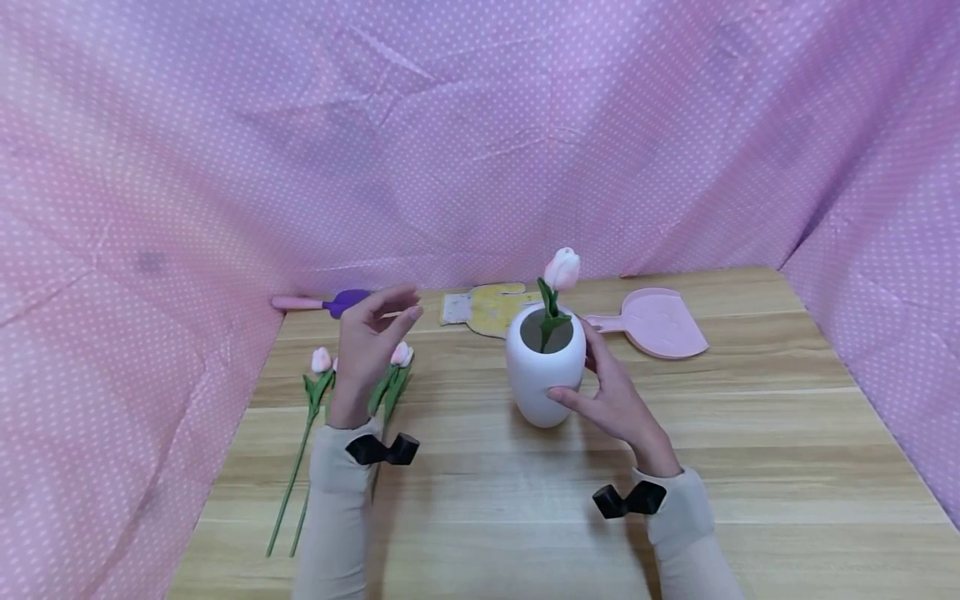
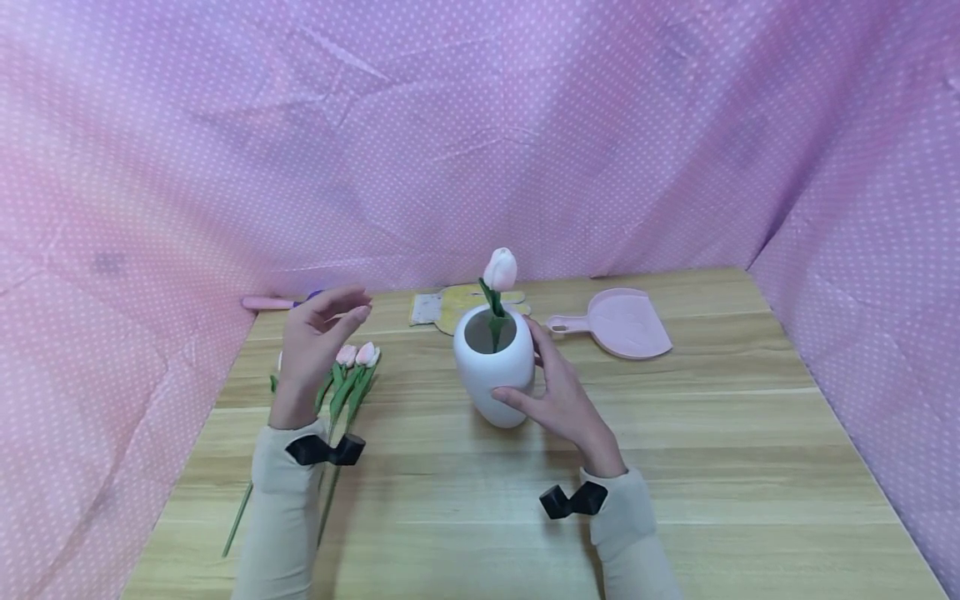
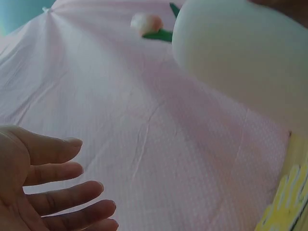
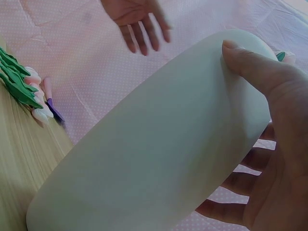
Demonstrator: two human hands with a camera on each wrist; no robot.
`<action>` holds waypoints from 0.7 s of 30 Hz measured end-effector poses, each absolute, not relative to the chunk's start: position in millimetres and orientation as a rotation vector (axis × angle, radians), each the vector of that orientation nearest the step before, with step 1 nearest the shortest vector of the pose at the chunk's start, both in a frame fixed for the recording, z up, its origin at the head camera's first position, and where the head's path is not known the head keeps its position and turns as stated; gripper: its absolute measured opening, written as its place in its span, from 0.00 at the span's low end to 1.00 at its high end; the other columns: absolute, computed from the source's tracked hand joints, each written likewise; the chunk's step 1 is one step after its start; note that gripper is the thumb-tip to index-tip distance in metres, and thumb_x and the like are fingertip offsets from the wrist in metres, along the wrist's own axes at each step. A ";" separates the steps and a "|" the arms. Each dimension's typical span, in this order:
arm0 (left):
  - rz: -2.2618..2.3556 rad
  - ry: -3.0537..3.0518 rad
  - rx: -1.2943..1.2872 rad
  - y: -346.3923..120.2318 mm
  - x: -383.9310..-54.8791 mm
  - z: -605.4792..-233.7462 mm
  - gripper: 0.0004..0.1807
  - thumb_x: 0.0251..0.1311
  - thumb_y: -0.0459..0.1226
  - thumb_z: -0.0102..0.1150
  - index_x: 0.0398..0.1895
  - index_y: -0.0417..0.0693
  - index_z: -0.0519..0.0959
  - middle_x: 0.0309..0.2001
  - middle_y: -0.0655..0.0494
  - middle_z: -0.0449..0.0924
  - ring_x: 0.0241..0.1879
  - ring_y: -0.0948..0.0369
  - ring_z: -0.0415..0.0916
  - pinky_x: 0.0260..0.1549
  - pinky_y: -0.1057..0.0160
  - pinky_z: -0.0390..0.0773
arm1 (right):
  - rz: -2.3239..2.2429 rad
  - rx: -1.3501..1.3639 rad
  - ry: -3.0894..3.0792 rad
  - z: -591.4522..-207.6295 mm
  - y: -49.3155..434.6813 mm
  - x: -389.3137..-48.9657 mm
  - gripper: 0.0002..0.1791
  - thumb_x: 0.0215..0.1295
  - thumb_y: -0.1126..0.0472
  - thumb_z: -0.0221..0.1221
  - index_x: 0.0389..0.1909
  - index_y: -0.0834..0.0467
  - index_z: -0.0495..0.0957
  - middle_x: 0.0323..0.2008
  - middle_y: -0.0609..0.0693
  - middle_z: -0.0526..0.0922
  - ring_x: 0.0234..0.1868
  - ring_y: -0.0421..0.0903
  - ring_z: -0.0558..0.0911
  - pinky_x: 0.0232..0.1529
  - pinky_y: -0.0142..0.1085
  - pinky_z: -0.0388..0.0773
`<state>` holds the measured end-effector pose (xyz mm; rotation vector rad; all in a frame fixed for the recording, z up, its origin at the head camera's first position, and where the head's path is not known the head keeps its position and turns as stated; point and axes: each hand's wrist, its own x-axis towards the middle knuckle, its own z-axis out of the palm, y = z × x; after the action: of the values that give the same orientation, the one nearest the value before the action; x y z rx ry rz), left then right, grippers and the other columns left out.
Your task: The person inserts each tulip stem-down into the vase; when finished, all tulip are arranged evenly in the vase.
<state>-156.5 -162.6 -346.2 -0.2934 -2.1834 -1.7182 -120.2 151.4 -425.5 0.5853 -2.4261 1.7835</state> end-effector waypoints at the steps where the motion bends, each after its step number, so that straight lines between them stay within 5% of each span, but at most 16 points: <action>1: -1.719 -2.188 -0.259 -168.2 -156.4 -349.0 0.15 0.58 0.24 0.65 0.49 0.28 0.81 0.39 0.54 0.88 0.39 0.74 0.82 0.38 0.77 0.84 | 1.782 0.585 -2.427 -425.4 151.3 -120.1 0.55 0.53 0.63 0.73 0.78 0.40 0.51 0.69 0.54 0.71 0.69 0.51 0.71 0.69 0.57 0.71; 5: -1.699 -2.245 -0.109 -187.3 -153.6 -360.7 0.15 0.60 0.28 0.66 0.50 0.30 0.82 0.33 0.77 0.83 0.38 0.76 0.81 0.37 0.79 0.81 | 1.777 0.590 -2.427 -425.2 151.0 -119.7 0.55 0.53 0.63 0.73 0.78 0.40 0.51 0.69 0.54 0.71 0.68 0.51 0.72 0.69 0.57 0.71; 10: -1.661 -2.341 0.033 -203.3 -148.4 -374.6 0.16 0.61 0.28 0.64 0.52 0.32 0.81 0.30 0.80 0.81 0.35 0.79 0.79 0.35 0.81 0.79 | 1.787 0.595 -2.423 -425.8 151.1 -120.2 0.55 0.54 0.63 0.72 0.78 0.40 0.51 0.69 0.54 0.71 0.68 0.52 0.72 0.69 0.58 0.71; 18: -1.528 -2.548 0.184 -222.4 -137.3 -402.5 0.18 0.64 0.32 0.63 0.55 0.33 0.80 0.47 0.35 0.84 0.33 0.81 0.75 0.35 0.82 0.76 | 1.786 0.595 -2.422 -427.5 151.5 -121.3 0.54 0.54 0.62 0.72 0.77 0.40 0.51 0.69 0.55 0.71 0.69 0.54 0.71 0.69 0.59 0.71; 21: -1.492 -2.597 0.220 -229.5 -133.7 -413.5 0.18 0.64 0.32 0.63 0.56 0.32 0.80 0.49 0.32 0.83 0.32 0.82 0.74 0.35 0.83 0.75 | 1.787 0.595 -2.420 -427.7 151.5 -121.4 0.54 0.54 0.62 0.72 0.77 0.40 0.51 0.69 0.55 0.71 0.69 0.54 0.71 0.69 0.59 0.71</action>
<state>-133.7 -229.5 -413.5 0.2196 -2.5966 -1.4915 -121.4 151.5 -427.7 0.5948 -2.4204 1.7874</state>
